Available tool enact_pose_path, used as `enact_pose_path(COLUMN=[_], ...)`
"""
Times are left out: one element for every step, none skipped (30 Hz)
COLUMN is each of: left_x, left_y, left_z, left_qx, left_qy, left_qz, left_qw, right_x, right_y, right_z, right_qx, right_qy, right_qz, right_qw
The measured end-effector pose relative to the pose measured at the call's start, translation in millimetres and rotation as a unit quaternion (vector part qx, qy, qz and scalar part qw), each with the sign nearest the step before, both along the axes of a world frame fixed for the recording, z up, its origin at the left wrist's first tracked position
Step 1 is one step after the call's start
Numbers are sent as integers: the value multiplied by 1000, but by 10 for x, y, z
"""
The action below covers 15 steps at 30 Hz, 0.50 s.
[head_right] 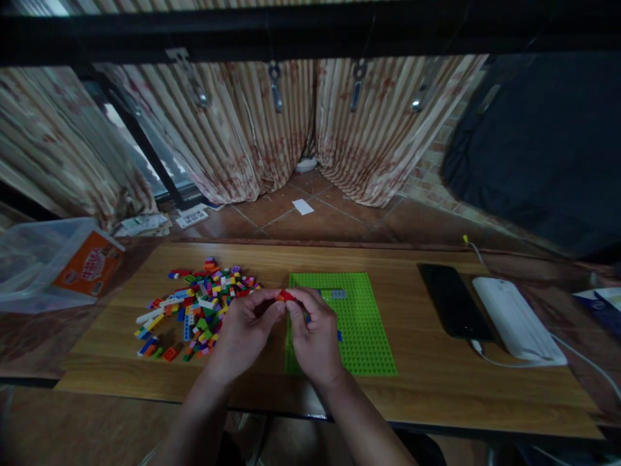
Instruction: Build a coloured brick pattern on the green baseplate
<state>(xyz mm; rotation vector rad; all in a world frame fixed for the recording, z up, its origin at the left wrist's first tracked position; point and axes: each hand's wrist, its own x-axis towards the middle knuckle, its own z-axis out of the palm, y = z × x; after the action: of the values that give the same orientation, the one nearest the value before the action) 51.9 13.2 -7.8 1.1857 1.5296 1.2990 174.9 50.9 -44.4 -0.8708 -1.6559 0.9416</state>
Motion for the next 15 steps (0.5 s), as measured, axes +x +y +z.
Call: enact_pose_path(left_x=[29,58,85,110,133,154,170,184,196,205,214,222,230,236,241], left_y=[4,8,13,19,25,32,38,42,45,46,46,45,44,45,47], left_z=[-16,-32,-49,-64,-77,-87,-95,-99,-101,-102,-103,-106,-112,-120,-130], left_qx=[4,7,10,13,15,16,17,18,19,20,23,25,27,29,30], left_qy=[14,31,48,64,77,87,94,98,100,98,92,83,73,65,59], left_qz=[5,13,23,35,47,58,67,72,74,76,75,74,72,74,77], left_qw=[1000,999,999,997,996,994,993,992,992,992,993,994,994,995,995], right_x=[9,18,24,28,31,32,31,30,28,25,21,16,8,-1,-11], right_y=[-2,-5,-7,-9,-11,-13,-14,-16,-17,-18,-20,-23,-27,-33,-37], right_z=[2,5,7,8,7,5,1,-4,-9,-13,-17,-19,-20,-19,-16], right_qx=[0,1,3,4,5,6,6,5,5,3,-1,-9,-19,-30,-41], right_qy=[-2,-6,-8,-8,-7,-5,-2,2,6,10,16,24,33,41,50], right_qz=[-3,-7,-13,-20,-28,-34,-40,-45,-49,-53,-59,-66,-73,-79,-85], right_qw=[1000,1000,1000,1000,1000,999,999,999,999,999,998,998,997,996,994])
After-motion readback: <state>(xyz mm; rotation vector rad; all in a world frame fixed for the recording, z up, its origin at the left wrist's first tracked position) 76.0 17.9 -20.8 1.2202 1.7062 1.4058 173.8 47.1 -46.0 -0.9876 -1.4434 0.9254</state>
